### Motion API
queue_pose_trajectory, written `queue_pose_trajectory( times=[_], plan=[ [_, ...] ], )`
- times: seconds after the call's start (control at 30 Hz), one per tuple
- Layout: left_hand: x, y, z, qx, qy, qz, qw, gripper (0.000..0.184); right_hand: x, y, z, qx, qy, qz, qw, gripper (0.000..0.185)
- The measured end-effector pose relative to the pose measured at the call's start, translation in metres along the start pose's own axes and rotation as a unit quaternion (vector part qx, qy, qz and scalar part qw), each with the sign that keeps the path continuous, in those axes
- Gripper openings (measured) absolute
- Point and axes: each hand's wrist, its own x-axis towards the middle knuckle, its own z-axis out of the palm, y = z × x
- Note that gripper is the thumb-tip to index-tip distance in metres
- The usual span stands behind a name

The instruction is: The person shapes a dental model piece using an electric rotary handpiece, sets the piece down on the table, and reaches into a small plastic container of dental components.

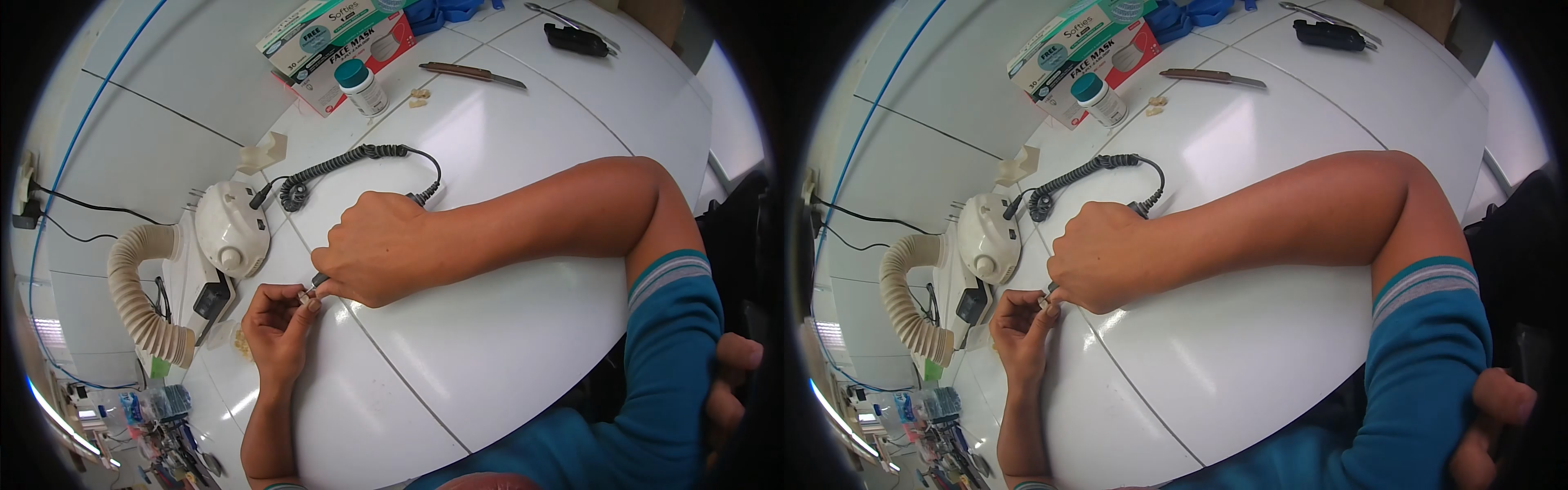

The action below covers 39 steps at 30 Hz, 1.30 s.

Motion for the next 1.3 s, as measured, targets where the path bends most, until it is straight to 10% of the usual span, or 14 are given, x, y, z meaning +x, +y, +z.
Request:
queue_pose_trajectory(
  times=[1.3],
  plan=[
    [0.0, 0.003, 0.0, 0.001, -0.009, -0.022, 1.0, 0.023, 0.003, 0.0, -0.003, 0.014, -0.018, 0.009, 1.0, 0.046]
  ],
)
